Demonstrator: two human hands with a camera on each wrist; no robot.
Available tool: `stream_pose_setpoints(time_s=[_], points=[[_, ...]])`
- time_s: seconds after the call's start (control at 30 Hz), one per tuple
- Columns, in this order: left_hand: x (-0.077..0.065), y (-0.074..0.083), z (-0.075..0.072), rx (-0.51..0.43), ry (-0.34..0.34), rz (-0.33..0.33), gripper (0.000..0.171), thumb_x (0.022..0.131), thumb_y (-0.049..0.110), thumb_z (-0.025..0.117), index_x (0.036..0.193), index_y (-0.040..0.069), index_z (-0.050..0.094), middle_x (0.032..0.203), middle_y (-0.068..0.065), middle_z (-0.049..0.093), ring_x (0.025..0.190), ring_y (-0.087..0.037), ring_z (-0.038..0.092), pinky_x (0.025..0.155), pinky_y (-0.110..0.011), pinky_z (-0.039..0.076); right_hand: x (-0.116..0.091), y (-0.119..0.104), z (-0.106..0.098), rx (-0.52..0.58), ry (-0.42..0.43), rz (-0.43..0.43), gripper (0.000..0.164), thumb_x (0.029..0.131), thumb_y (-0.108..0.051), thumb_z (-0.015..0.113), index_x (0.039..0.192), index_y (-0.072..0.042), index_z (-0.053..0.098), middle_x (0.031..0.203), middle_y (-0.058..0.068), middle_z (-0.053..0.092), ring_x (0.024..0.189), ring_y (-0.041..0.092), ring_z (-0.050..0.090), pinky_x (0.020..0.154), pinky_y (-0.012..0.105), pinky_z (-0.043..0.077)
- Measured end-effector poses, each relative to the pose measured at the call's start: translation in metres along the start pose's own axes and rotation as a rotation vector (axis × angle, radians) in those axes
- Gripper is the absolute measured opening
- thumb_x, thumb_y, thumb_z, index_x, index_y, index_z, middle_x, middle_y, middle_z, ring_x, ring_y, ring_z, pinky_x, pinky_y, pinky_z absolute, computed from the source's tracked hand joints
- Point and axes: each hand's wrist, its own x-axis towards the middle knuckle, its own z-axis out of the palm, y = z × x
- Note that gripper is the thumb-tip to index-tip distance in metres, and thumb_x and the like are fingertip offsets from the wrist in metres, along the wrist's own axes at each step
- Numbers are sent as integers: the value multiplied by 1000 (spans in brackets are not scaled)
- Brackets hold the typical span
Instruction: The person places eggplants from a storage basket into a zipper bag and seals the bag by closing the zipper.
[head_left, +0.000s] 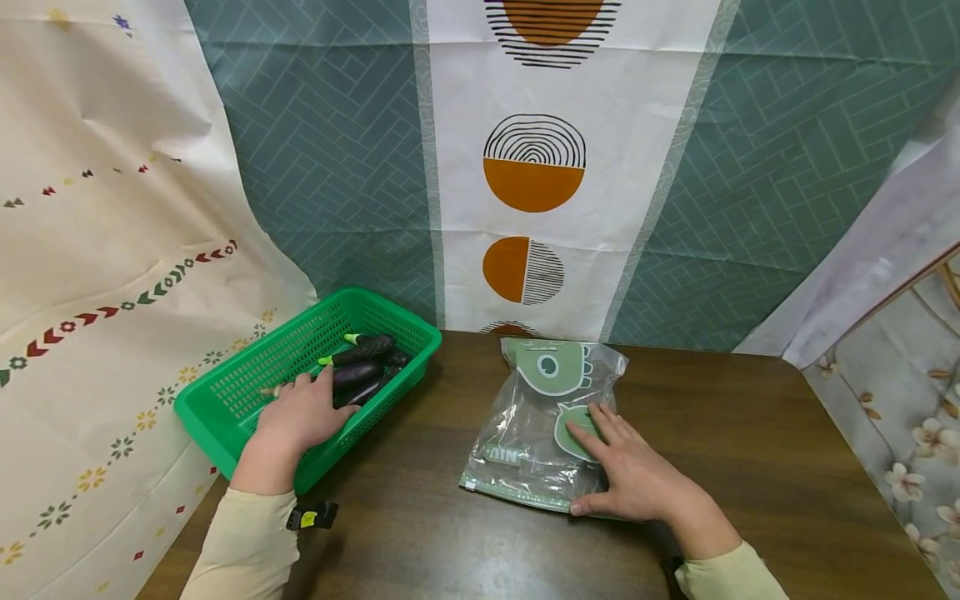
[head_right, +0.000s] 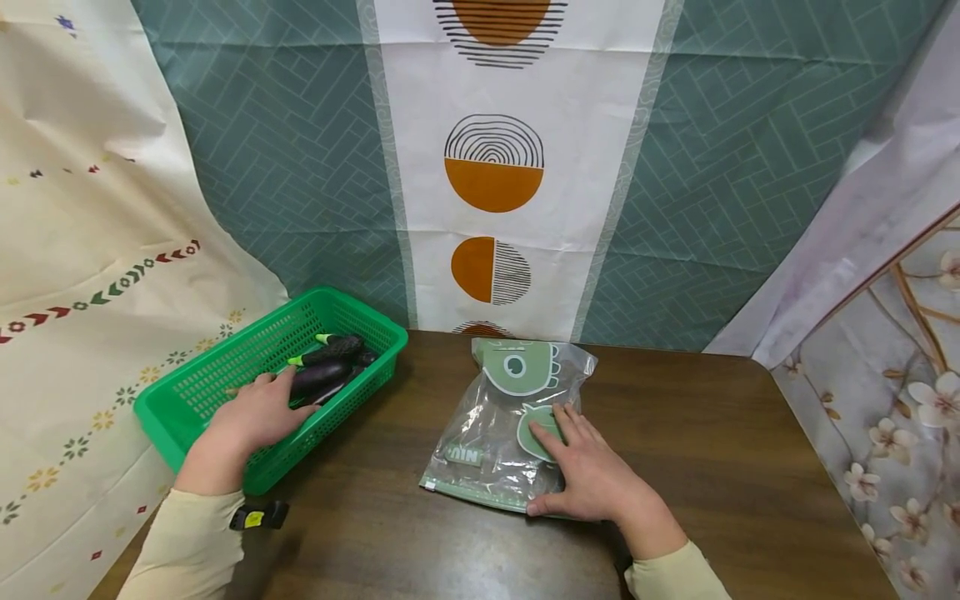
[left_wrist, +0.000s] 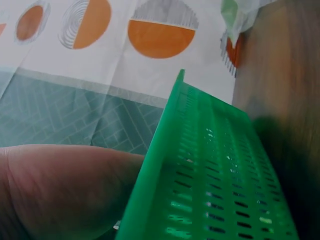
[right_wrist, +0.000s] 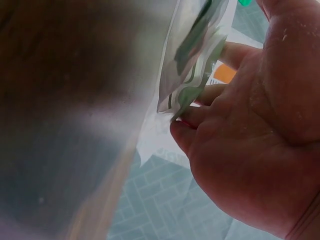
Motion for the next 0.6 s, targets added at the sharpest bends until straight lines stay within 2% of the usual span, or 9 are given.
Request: stream_pose_setpoints(time_s=[0.13, 0.23, 0.33, 0.5, 0.6], points=[[3, -3, -3, 13, -22, 24, 95, 107, 48, 70, 170, -10, 28, 162, -49, 34, 144, -79, 30, 105, -91, 37, 0, 0, 1, 0, 1, 0, 120, 80, -83, 82, 171, -13, 46, 177, 35, 23, 164, 56, 23, 125, 74, 32], [3, -3, -7, 24, -29, 46, 94, 106, 48, 72, 167, -11, 32, 159, -49, 38, 141, -78, 36, 107, -91, 34, 0, 0, 0, 5, -4, 3, 120, 80, -82, 83, 171, -13, 45, 178, 34, 22, 164, 56, 22, 125, 74, 32], [3, -3, -12, 30, -41, 59, 96, 104, 50, 74, 166, -12, 34, 157, -48, 41, 139, -73, 43, 106, -89, 38, 0, -1, 0, 11, -6, 6, 120, 80, -81, 84, 171, -13, 45, 178, 34, 23, 164, 56, 23, 124, 74, 32], [7, -3, -22, 26, -64, 52, 100, 102, 53, 76, 166, -12, 34, 156, -48, 41, 138, -69, 47, 100, -81, 48, -1, -2, 0, 12, 4, 0, 119, 80, -79, 86, 170, -13, 46, 177, 35, 24, 163, 57, 23, 124, 75, 32], [12, -5, -26, 18, -78, 64, 99, 103, 50, 76, 165, -14, 34, 156, -49, 41, 138, -69, 46, 101, -77, 50, -2, -2, 0, 16, 5, -2, 119, 80, -79, 86, 170, -13, 46, 177, 35, 23, 163, 57, 22, 124, 75, 32]])
